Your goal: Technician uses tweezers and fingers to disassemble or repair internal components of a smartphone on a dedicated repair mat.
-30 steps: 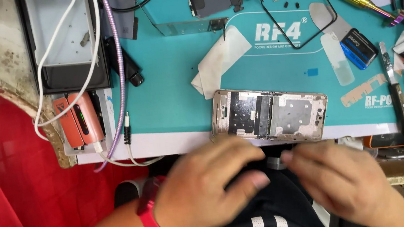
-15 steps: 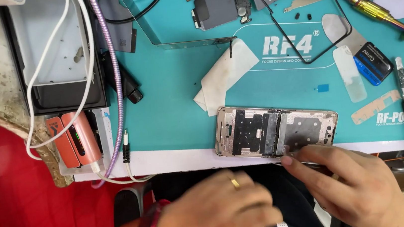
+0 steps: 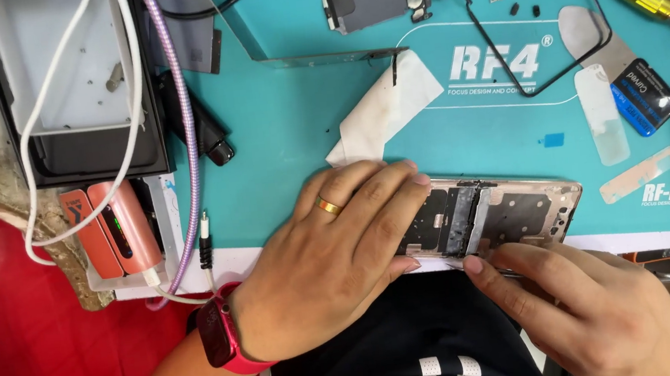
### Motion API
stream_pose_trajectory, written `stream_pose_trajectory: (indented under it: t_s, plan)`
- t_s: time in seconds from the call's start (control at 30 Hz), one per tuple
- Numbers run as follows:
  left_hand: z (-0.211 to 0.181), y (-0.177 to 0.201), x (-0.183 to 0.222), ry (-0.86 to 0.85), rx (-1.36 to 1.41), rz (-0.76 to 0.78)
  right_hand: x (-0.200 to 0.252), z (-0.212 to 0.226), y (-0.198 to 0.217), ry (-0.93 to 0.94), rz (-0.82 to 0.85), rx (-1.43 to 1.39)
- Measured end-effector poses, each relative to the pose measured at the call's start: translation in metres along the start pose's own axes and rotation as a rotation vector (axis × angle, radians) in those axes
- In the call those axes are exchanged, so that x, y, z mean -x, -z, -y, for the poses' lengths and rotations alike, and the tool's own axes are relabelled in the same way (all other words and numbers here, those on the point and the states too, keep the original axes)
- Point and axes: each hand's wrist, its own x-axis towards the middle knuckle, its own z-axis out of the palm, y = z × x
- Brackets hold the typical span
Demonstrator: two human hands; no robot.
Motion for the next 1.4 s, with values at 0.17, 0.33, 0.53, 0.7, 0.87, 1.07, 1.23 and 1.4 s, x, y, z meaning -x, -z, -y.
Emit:
stream_pose_trajectory:
  t_s: [0.17,0.33,0.53,0.7,0.87,1.07,1.23,1.4]
  plan:
    - [-0.003,-0.008,0.006,-0.012,-0.062,-0.067,0.0,0.005,0.002,-0.025,0.077,0.054]
    - [-0.006,-0.008,0.005,-0.008,-0.084,-0.114,-0.012,-0.002,0.01,-0.106,0.136,-0.025]
    - [-0.005,-0.011,0.009,-0.006,-0.071,-0.144,-0.029,-0.001,0.019,-0.092,0.144,-0.006]
    - [-0.005,-0.01,0.008,-0.01,-0.076,-0.155,-0.032,-0.009,0.021,-0.111,0.195,-0.13]
    - [-0.005,-0.012,0.007,-0.004,-0.116,-0.176,-0.036,-0.016,0.021,-0.142,0.189,-0.198]
    - [-0.004,-0.012,0.008,-0.009,-0.134,-0.188,-0.037,-0.018,0.022,-0.237,0.255,-0.198]
    - [-0.004,-0.012,0.008,-0.014,-0.119,-0.192,-0.034,-0.021,0.02,-0.214,0.24,-0.207]
    - [-0.005,-0.011,0.007,-0.004,-0.125,-0.182,-0.032,-0.022,0.02,-0.156,0.222,-0.228]
